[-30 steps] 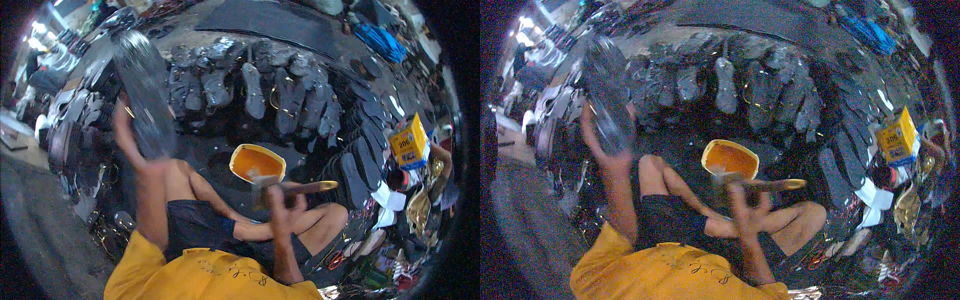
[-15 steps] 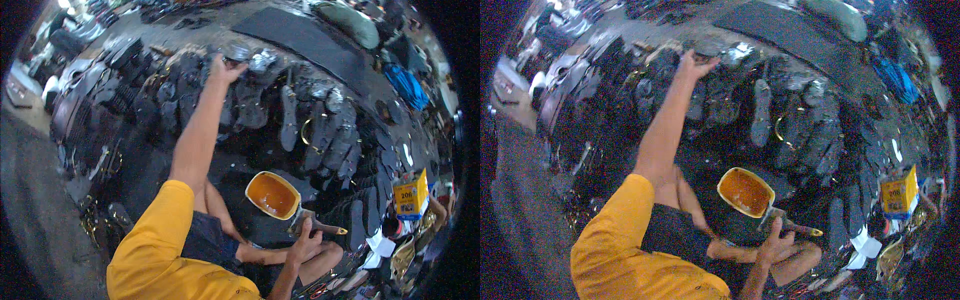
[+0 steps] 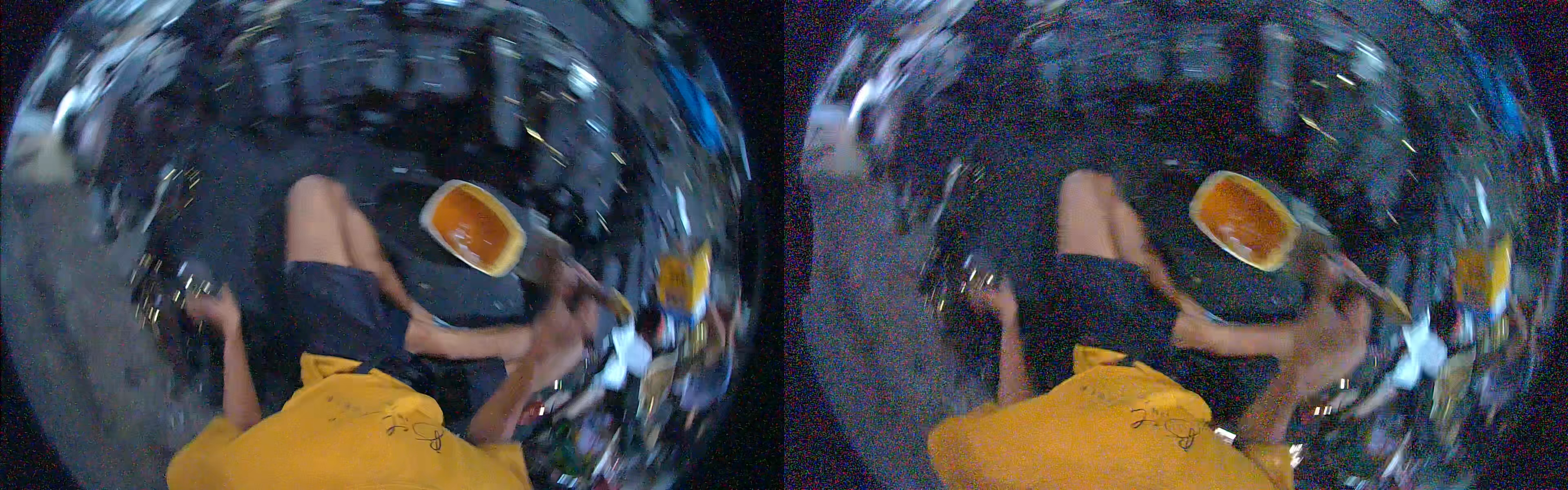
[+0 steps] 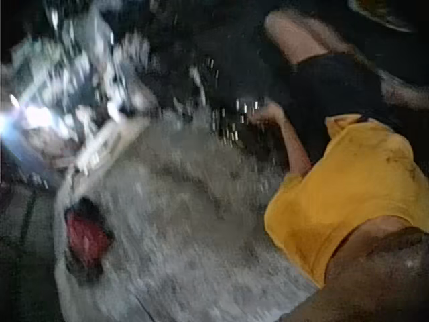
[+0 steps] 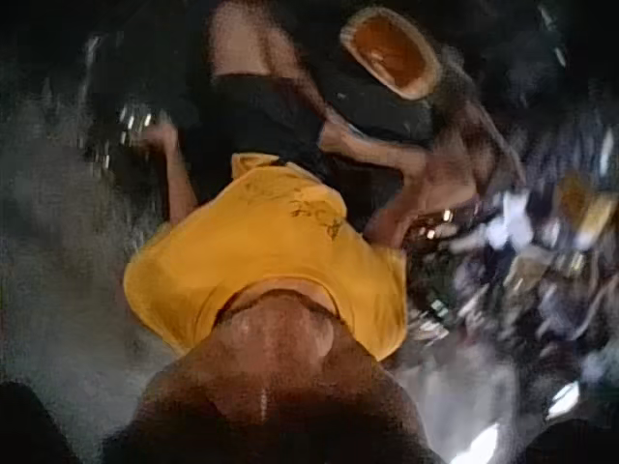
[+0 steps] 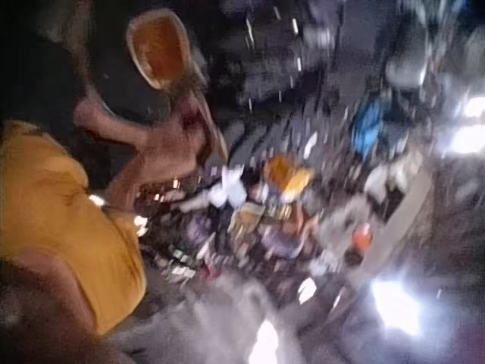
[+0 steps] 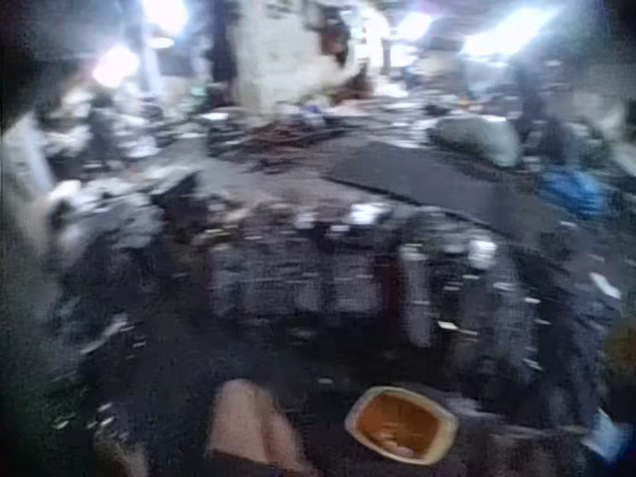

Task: The person sits on the floor and repeatedly picks up flip-flops, dips a brush into a container of orange paint, and applies the paint to the soles. The painted sandals are placed back into a pile after each application.

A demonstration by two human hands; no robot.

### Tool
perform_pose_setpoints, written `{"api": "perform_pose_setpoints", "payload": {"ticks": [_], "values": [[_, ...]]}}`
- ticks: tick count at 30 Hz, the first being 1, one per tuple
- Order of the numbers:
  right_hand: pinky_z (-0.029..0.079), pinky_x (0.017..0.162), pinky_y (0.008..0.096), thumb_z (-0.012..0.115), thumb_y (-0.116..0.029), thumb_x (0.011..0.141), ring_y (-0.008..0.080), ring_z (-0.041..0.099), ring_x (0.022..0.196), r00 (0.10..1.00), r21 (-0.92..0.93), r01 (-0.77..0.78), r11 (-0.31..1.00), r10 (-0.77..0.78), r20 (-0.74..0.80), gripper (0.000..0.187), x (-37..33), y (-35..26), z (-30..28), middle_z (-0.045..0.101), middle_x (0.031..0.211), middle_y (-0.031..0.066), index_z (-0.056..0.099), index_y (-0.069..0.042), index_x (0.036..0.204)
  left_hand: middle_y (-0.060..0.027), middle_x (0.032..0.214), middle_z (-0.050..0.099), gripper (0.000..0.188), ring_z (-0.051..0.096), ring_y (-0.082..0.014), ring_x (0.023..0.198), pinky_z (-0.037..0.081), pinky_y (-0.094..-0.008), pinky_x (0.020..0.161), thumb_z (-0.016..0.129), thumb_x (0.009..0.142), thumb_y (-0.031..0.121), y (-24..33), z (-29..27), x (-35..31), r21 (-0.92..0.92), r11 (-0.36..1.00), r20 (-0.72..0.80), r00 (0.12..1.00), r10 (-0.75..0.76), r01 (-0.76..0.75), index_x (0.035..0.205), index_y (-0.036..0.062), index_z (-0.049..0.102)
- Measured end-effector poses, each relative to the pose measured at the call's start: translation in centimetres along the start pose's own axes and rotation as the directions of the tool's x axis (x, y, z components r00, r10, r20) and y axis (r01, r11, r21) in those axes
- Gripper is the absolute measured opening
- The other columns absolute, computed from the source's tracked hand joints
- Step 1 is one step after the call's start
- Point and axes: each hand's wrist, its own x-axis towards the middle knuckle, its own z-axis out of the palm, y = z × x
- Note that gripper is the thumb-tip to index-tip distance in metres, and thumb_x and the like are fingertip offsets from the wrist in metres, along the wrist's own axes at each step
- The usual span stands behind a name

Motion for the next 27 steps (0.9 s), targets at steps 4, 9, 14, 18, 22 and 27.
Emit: {"api": "perform_pose_setpoints", "payload": {"ticks": [4, 9, 14, 18, 22, 27], "values": [[0.056, 0.077, 0.0355, 0.080, -0.022, 0.091, 0.0272, 0.073, 0.084, 0.878, 0.355, 0.313, 0.881, -0.411, 0.246, 0.024, 1.6, 2.5, 8.7, 0.076, 0.096, 0.0138, 0.076, -0.004, 0.107, -0.0379, 0.146, 0.041, 0.099, 0.037, -0.0533, 0.140, 0.033, -0.0611, 0.115, 0.085, 0.082, 0.043, -7.3, 5.4, -4.0, 0.244, 0.948, 0.111, 0.966, -0.236, 0.203, 0.143, -0.0126, 0.031], [0.055, 0.070, 0.0361, 0.080, -0.024, 0.090, 0.0281, 0.071, 0.078, 0.774, 0.295, 0.564, 0.771, -0.618, 0.136, 0.021, 0.8, 2.9, 10.2, 0.074, 0.089, 0.0133, 0.075, -0.005, 0.100, -0.0268, 0.125, 0.064, 0.086, 0.065, -0.0362, 0.113, 0.044, -0.0445, 0.110, 0.088, 0.082, 0.026, -7.3, 2.9, 1.4, -0.362, 0.754, 0.488, 0.801, -0.347, 0.548, 0.142, -0.0103, 0.039], [0.051, 0.073, 0.0318, 0.074, -0.023, 0.097, 0.0147, 0.065, 0.081, 0.957, 0.444, 0.279, 0.852, -0.283, -0.060, 0.022, 1.3, 3.2, 8.0, 0.069, 0.084, 0.0078, 0.072, -0.002, 0.107, -0.0204, 0.149, 0.047, 0.072, 0.047, -0.0327, 0.135, 0.041, -0.0439, 0.113, 0.080, 0.084, 0.001, 16.5, -11.0, 2.3, -0.628, 0.776, 0.283, 0.946, 0.158, 0.058, 0.145, 0.0016, 0.043], [0.049, 0.074, 0.0317, 0.065, -0.022, 0.101, 0.0129, 0.058, 0.081, 0.986, 0.468, 0.115, 0.876, -0.159, 0.055, 0.022, 3.9, 8.7, 7.8, 0.066, 0.089, 0.0066, 0.065, -0.001, 0.107, -0.0192, 0.154, 0.045, 0.079, 0.040, -0.0361, 0.142, 0.033, -0.0470, 0.118, 0.077, 0.082, -0.001, 24.9, -16.9, 2.5, -0.622, 0.666, 0.365, 0.600, 0.712, -0.411, 0.152, 0.0062, 0.041], [0.047, 0.070, 0.0318, 0.067, -0.021, 0.097, 0.0130, 0.055, 0.076, 0.932, 0.404, 0.106, 0.909, -0.233, 0.278, 0.024, 0.5, 10.8, 8.8, 0.065, 0.084, 0.0068, 0.065, 0.002, 0.104, -0.0199, 0.149, 0.052, 0.074, 0.043, -0.0384, 0.140, 0.032, -0.0472, 0.119, 0.078, 0.081, 0.004, 26.9, -17.2, 1.3, -0.544, 0.587, 0.477, 0.355, 0.804, -0.600, 0.148, 0.0067, 0.047], [0.052, 0.091, 0.0373, 0.068, -0.050, 0.096, 0.0256, 0.065, 0.093, 0.953, 0.738, -0.238, 0.632, 0.003, 0.304, 0.054, 1.5, 13.6, 9.2, 0.072, 0.102, 0.0122, 0.065, -0.007, 0.129, -0.0177, 0.136, 0.063, 0.066, 0.058, -0.0375, 0.126, 0.044, -0.0442, 0.109, 0.084, 0.079, 0.009, 27.4, -11.8, 0.6, -0.620, 0.676, 0.423, 0.555, 0.716, -0.399, 0.139, 0.0042, 0.058]]}}
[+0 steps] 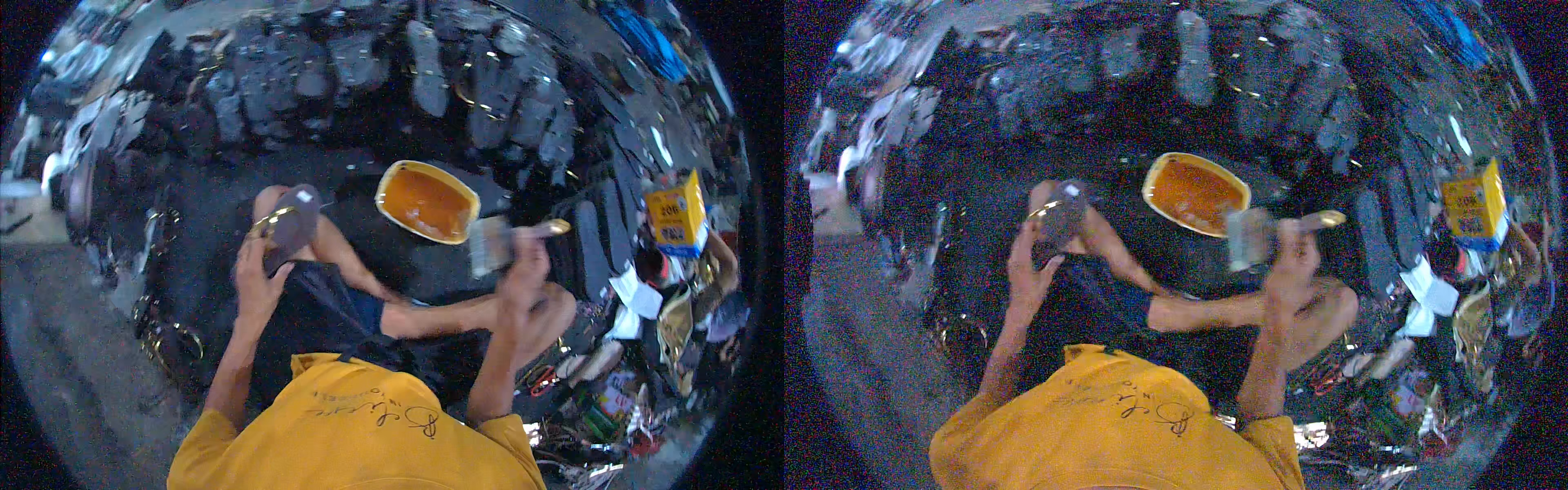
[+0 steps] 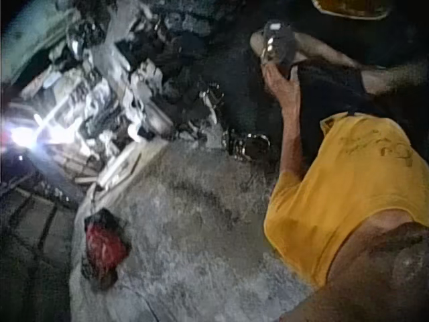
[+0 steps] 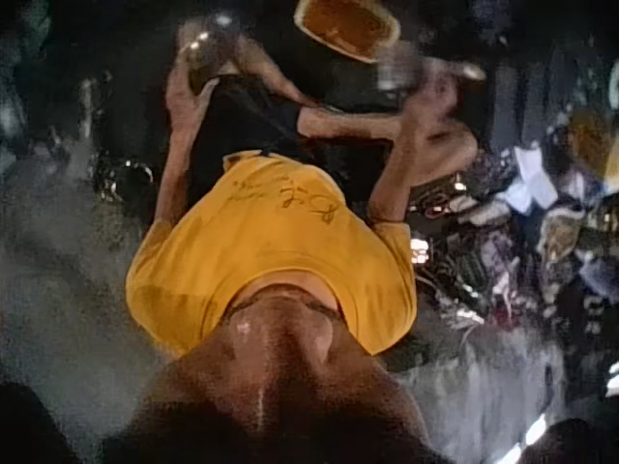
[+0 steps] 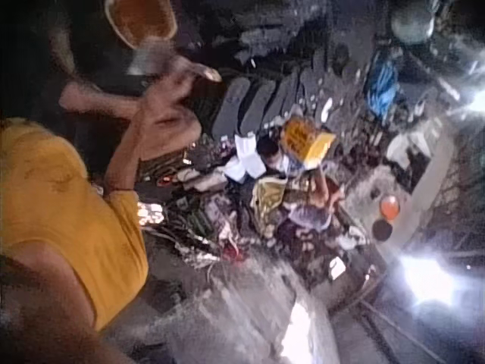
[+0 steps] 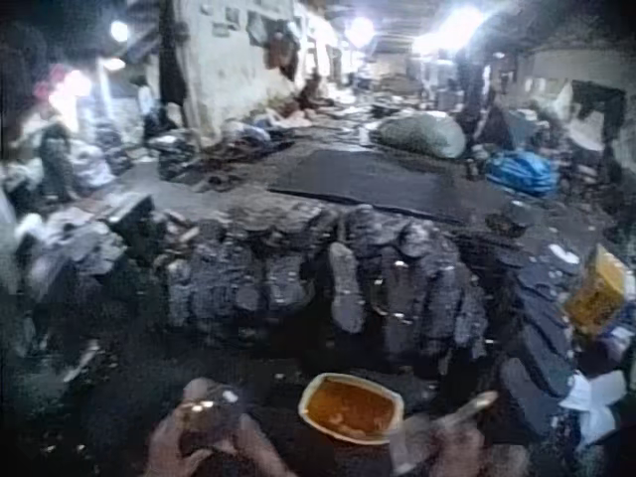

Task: The person sits on the floor and repeatedly picks up flip-flops, dips a brush into a container of orange paint, and applies the paint to the soles. The painted sandals are placed back into a pile after each application.

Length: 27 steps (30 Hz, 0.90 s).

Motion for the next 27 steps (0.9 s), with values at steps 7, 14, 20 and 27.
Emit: {"api": "perform_pose_setpoints", "payload": {"ticks": [7, 14, 20, 27], "values": [[0.055, 0.072, 0.0358, 0.083, -0.015, 0.084, 0.0245, 0.067, 0.083, 0.936, -0.490, 0.330, 0.807, -0.348, 0.058, 0.052, 0.9, -5.0, -0.1, 0.070, 0.100, 0.0125, 0.063, -0.015, 0.132, -0.0161, 0.121, 0.069, 0.048, 0.070, -0.0249, 0.103, 0.058, -0.0399, 0.090, 0.070, 0.098, 0.030, 7.1, -0.1, -0.1, -0.925, -0.075, 0.379, 0.897, -0.226, 0.372, 0.135, 0.0010, 0.057], [0.056, 0.081, 0.0313, 0.086, -0.022, 0.086, 0.0130, 0.067, 0.084, 0.985, 0.508, 0.161, 0.846, -0.170, -0.031, 0.030, -2.2, -15.7, 8.9, 0.074, 0.097, 0.0025, 0.073, -0.005, 0.107, -0.0173, 0.124, 0.067, 0.058, 0.071, -0.0278, 0.104, 0.060, -0.0399, 0.089, 0.059, 0.102, 0.043, 11.9, 2.8, -0.2, -0.846, -0.294, 0.432, 0.895, 0.115, 0.446, 0.140, 0.0004, 0.052], [0.051, 0.070, 0.0272, 0.083, -0.018, 0.087, 0.0081, 0.061, 0.076, 0.976, 0.406, 0.207, 0.890, -0.218, -0.019, 0.021, -0.9, -18.1, 12.5, 0.071, 0.084, 0.0015, 0.072, 0.000, 0.091, -0.0198, 0.130, 0.064, 0.069, 0.069, -0.0301, 0.111, 0.058, -0.0407, 0.096, 0.061, 0.098, 0.046, 12.8, 3.6, -1.1, -0.910, -0.163, 0.348, 0.916, 0.199, 0.381, 0.146, -0.0007, 0.045], [0.053, 0.073, 0.0281, 0.085, -0.016, 0.084, 0.0105, 0.065, 0.078, 0.965, 0.267, 0.111, 0.957, -0.167, 0.200, 0.025, -5.3, -17.9, 10.2, 0.072, 0.087, 0.0030, 0.071, 0.000, 0.099, -0.0212, 0.136, 0.061, 0.077, 0.066, -0.0301, 0.119, 0.056, -0.0394, 0.100, 0.065, 0.095, 0.047, 13.3, 3.6, -0.9, -0.873, -0.268, 0.346, 0.905, 0.246, 0.406, 0.149, -0.0029, 0.041]]}}
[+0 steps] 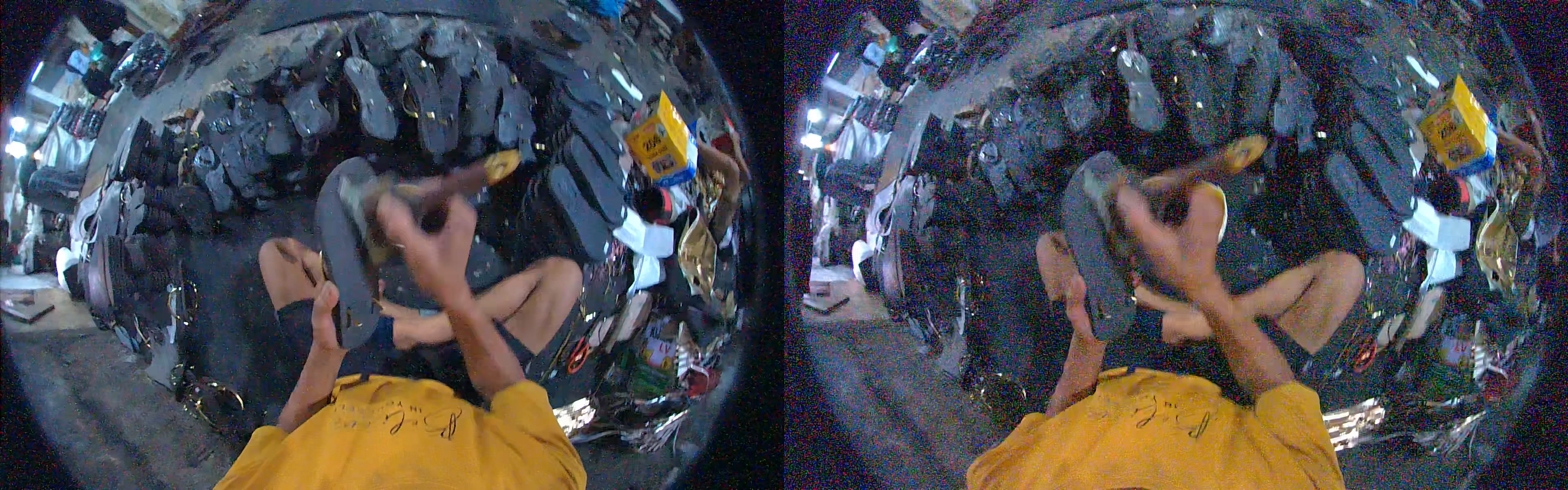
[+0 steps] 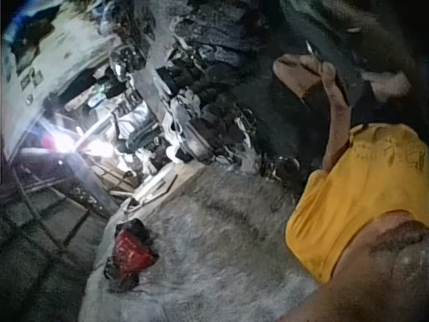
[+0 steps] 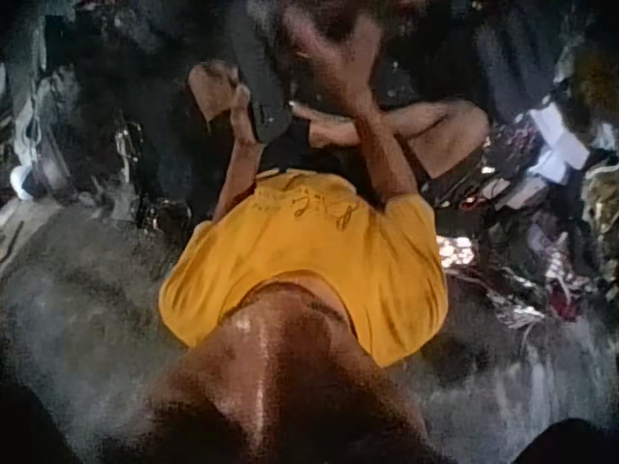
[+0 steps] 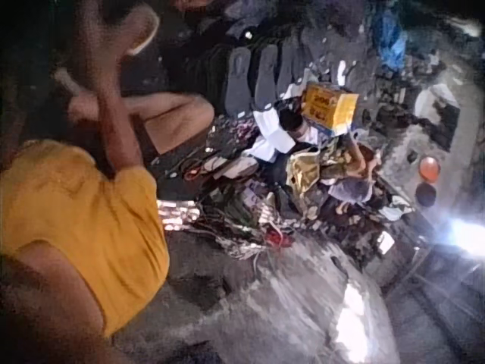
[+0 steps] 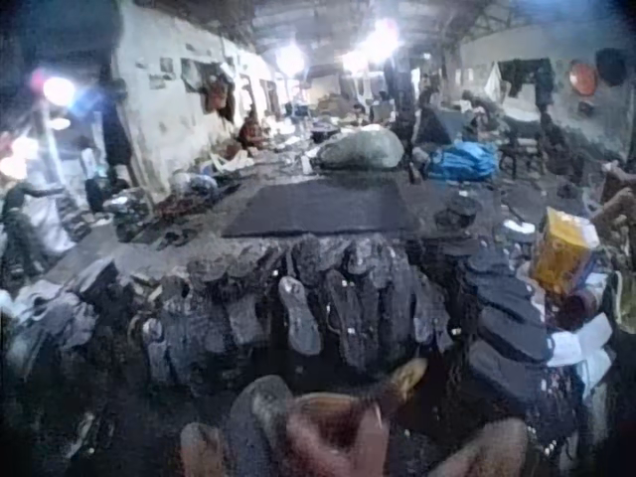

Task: The person sits on the floor and repeatedly picks up flip-flops, dips a brush into a container of orange paint, and applies the paint to the soles. The painted sandals are placed back into a pile after each application.

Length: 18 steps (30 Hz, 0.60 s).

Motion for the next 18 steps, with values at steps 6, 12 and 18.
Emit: {"api": "perform_pose_setpoints", "payload": {"ticks": [6, 12, 18], "values": [[0.052, 0.075, 0.0258, 0.082, -0.018, 0.089, 0.0084, 0.064, 0.079, 0.990, 0.117, 0.121, 0.986, -0.128, 0.058, 0.025, -0.3, 0.0, -0.5, 0.072, 0.094, 0.0028, 0.069, 0.001, 0.101, -0.0178, 0.128, 0.066, 0.062, 0.070, -0.0263, 0.111, 0.058, -0.0397, 0.096, 0.059, 0.100, 0.045, 1.7, -0.2, 2.2, 0.011, 0.995, -0.017, 0.995, 0.101, -0.101, 0.144, 0.0022, 0.051], [0.053, 0.061, 0.0339, 0.086, -0.022, 0.083, 0.0171, 0.069, 0.065, 0.932, -0.140, 0.358, 0.923, -0.362, -0.002, 0.023, -4.6, 0.7, 1.4, 0.072, 0.075, 0.0063, 0.074, -0.004, 0.091, -0.0119, 0.132, 0.065, 0.055, 0.067, -0.0263, 0.115, 0.056, -0.0424, 0.101, 0.041, 0.108, 0.047, 0.1, 0.4, 4.7, -0.098, 0.977, -0.115, 0.977, 0.179, -0.191, 0.146, 0.0089, 0.050], [0.051, 0.054, 0.0333, 0.086, -0.027, 0.083, 0.0203, 0.067, 0.060, 0.799, -0.257, 0.596, 0.761, -0.594, 0.094, 0.024, -3.9, 0.1, 0.6, 0.071, 0.074, 0.0064, 0.073, -0.008, 0.086, -0.0121, 0.126, 0.069, 0.057, 0.070, -0.0283, 0.109, 0.056, -0.0459, 0.100, 0.038, 0.108, 0.054, 0.2, 1.3, 5.3, -0.345, 0.936, 0.059, 0.993, 0.098, -0.071, 0.138, 0.0095, 0.058]]}}
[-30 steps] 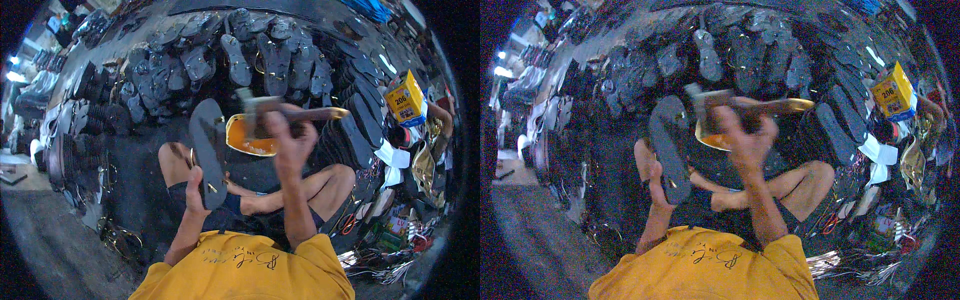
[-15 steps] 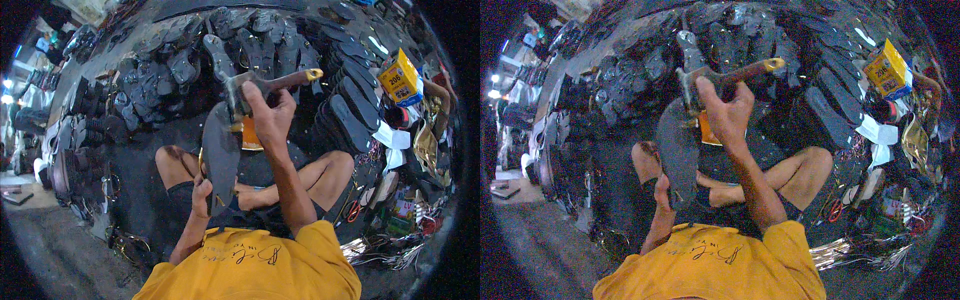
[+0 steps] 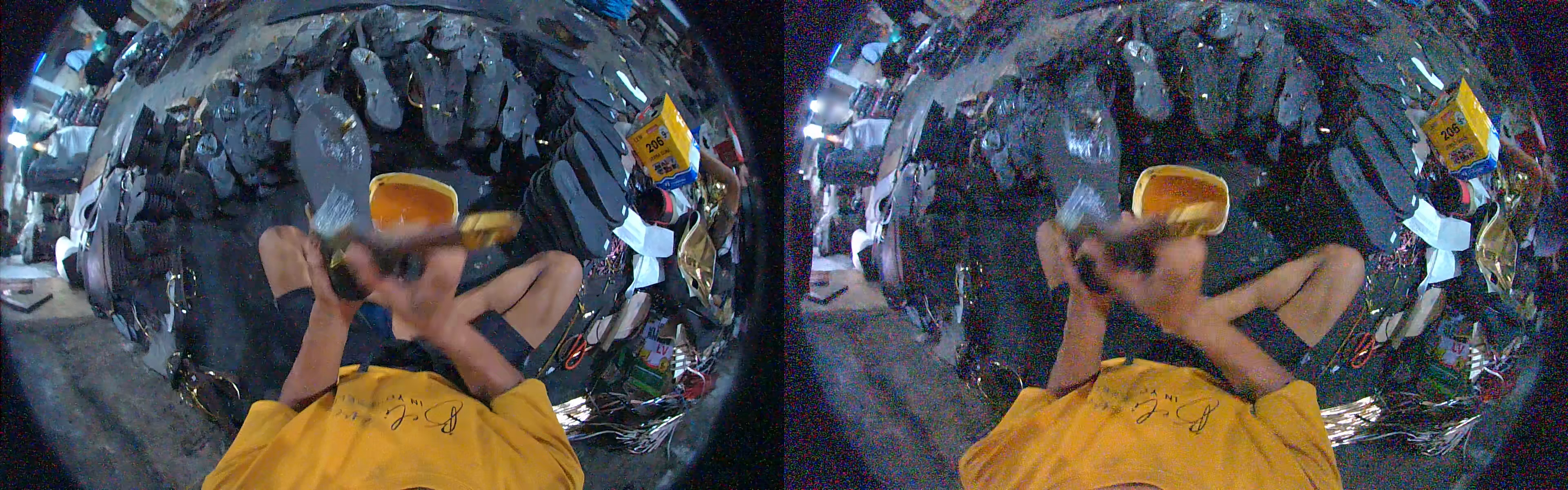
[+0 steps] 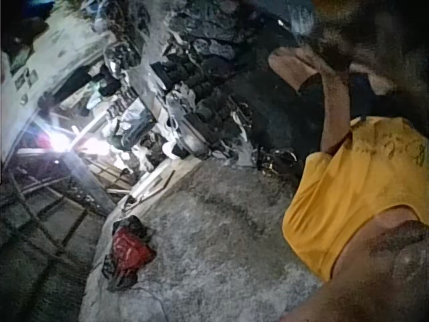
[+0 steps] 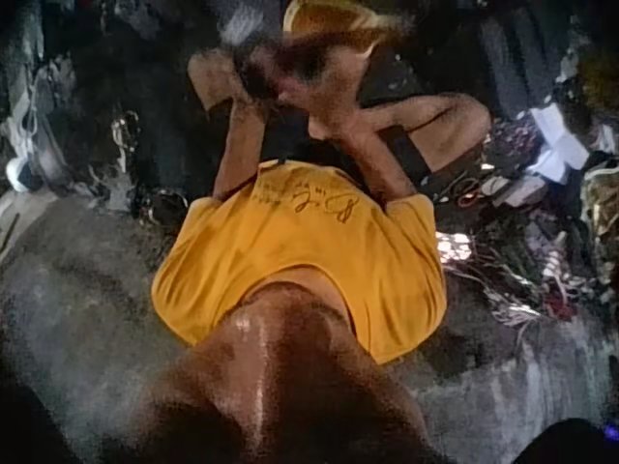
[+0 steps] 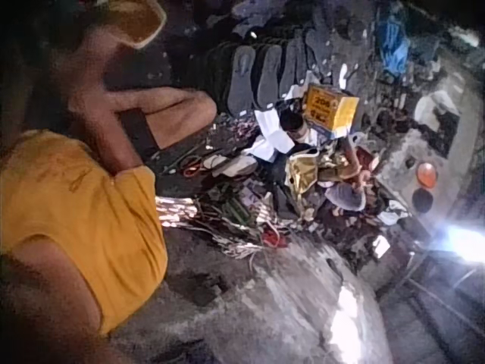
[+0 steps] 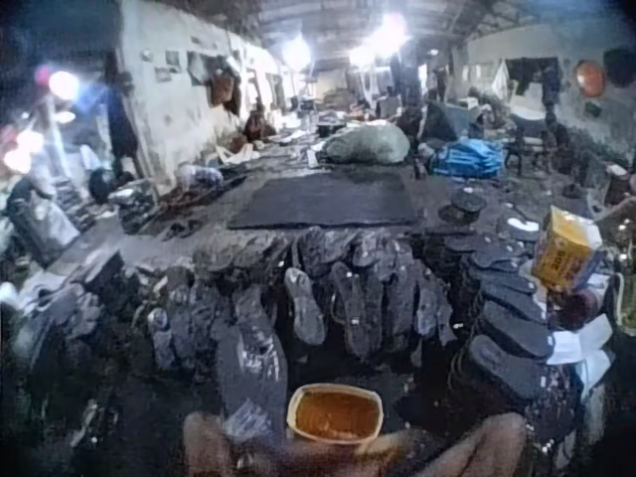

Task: The person sits on the floor and repeatedly picks up flip-flops, dips a brush into a container of orange paint, and applies the paint to the soles. The painted sandals are placed back into a pile after each application.

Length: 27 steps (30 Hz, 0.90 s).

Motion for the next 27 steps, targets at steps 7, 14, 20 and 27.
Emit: {"api": "perform_pose_setpoints", "payload": {"ticks": [7, 14, 20, 27], "values": [[0.054, 0.060, 0.0346, 0.088, -0.028, 0.080, 0.0208, 0.066, 0.061, 0.990, -0.008, -0.128, 0.992, 0.128, -0.067, 0.034, -0.2, 1.5, -0.2, 0.071, 0.076, 0.0066, 0.074, -0.004, 0.100, -0.0126, 0.124, 0.070, 0.057, 0.070, -0.0270, 0.108, 0.058, -0.0463, 0.093, 0.042, 0.107, 0.054, -0.1, -1.5, 1.3, 0.102, 0.994, -0.079, 0.997, -0.025, 0.034, 0.136, 0.0074, 0.059], [0.057, 0.076, 0.0355, 0.090, -0.020, 0.080, 0.0196, 0.069, 0.080, 0.839, 0.682, -0.429, 0.592, 0.541, 0.058, 0.044, 1.0, 3.8, -2.0, 0.073, 0.091, 0.0091, 0.067, 0.001, 0.111, -0.0122, 0.119, 0.071, 0.053, 0.070, -0.0232, 0.103, 0.059, -0.0397, 0.088, 0.050, 0.105, 0.050, 0.0, -0.1, 2.2, 0.250, 0.967, -0.206, 0.973, 0.100, -0.047, 0.134, 0.0060, 0.060], [0.052, 0.079, 0.0330, 0.086, -0.017, 0.085, 0.0135, 0.063, 0.091, 0.805, 0.264, -0.567, 0.781, 0.593, -0.027, 0.034, -2.6, 5.5, -6.0, 0.069, 0.099, 0.0062, 0.067, 0.000, 0.107, -0.0119, 0.115, 0.071, 0.047, 0.070, -0.0205, 0.099, 0.058, -0.0367, 0.086, 0.056, 0.104, 0.044, 8.8, 9.4, 9.8, 0.646, 0.705, -0.056, 0.903, 0.425, -0.292, 0.130, 0.0050, 0.062], [0.054, 0.080, 0.0364, 0.082, -0.031, 0.090, 0.0192, 0.064, 0.083, 0.627, 0.022, -0.697, 0.717, 0.624, -0.466, 0.040, -2.9, 19.0, -10.3, 0.072, 0.094, 0.0092, 0.069, 0.003, 0.105, -0.0117, 0.118, 0.072, 0.031, 0.069, -0.0254, 0.107, 0.054, -0.0417, 0.100, 0.052, 0.104, 0.023, 14.1, 10.0, 34.0, 0.872, 0.464, 0.103, 0.985, 0.135, -0.155, 0.121, 0.0018, 0.067]]}}
